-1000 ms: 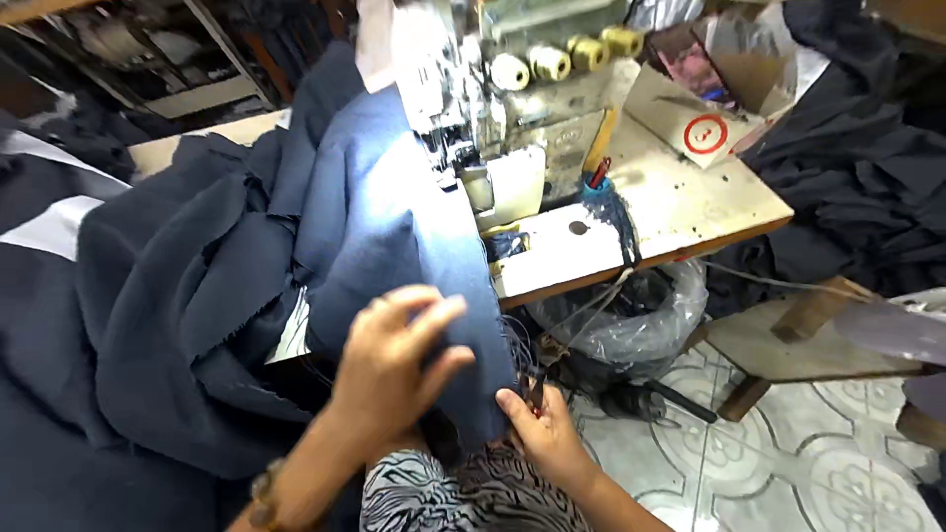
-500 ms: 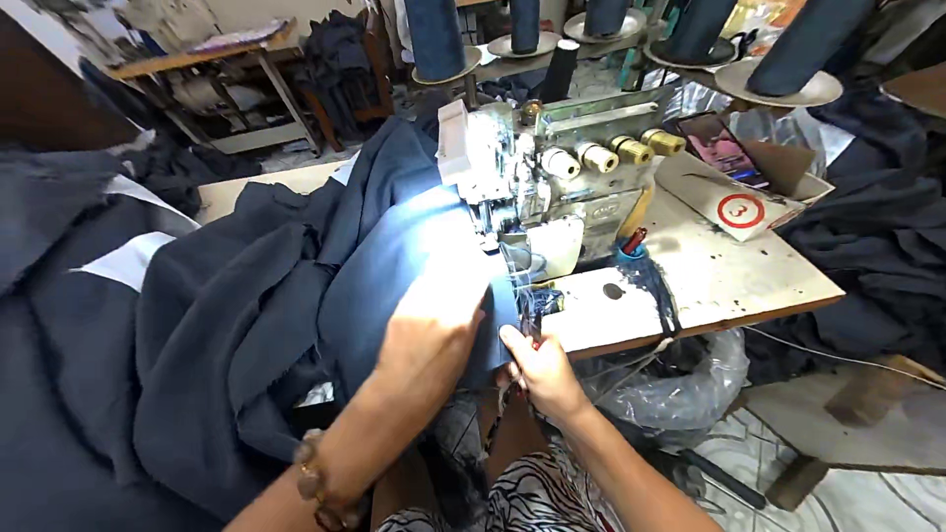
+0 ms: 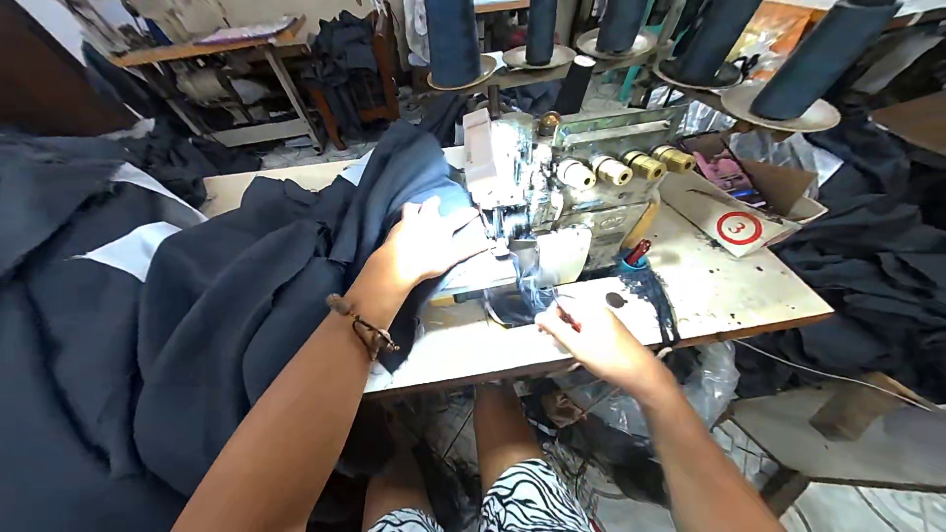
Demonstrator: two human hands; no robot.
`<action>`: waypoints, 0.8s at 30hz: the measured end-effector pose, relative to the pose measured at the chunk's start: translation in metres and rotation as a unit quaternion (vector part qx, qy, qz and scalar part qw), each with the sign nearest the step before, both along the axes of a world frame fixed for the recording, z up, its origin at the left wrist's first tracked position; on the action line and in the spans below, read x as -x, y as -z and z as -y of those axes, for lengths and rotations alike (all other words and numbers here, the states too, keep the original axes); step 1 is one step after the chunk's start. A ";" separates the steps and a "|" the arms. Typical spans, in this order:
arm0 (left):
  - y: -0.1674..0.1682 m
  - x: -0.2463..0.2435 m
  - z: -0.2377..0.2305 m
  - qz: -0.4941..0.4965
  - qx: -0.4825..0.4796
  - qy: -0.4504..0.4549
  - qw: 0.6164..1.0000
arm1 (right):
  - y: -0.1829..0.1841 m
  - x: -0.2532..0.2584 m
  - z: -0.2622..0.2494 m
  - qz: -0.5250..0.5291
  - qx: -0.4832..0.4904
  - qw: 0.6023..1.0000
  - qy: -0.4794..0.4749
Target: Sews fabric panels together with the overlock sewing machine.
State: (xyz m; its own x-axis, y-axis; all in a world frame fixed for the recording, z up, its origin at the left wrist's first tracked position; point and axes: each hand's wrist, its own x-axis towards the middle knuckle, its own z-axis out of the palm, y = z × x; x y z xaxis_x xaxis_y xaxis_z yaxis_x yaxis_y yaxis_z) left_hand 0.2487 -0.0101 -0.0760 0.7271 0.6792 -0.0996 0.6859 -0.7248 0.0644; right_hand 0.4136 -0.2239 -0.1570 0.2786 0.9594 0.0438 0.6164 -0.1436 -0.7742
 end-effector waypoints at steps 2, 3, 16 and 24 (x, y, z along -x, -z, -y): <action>-0.002 -0.003 0.012 -0.022 -0.027 -0.088 0.996 | -0.015 -0.017 0.023 0.147 0.093 0.985 0.015; -0.002 -0.002 0.020 -0.034 -0.053 -0.109 0.992 | -0.023 -0.022 0.032 0.188 0.140 0.972 0.028; 0.000 0.067 0.108 0.067 -0.222 -0.059 0.971 | -0.088 0.055 -0.049 0.366 0.027 0.929 -0.044; 0.009 0.092 0.111 0.091 -0.258 -0.012 0.962 | -0.072 0.051 -0.059 0.327 -0.051 0.941 -0.065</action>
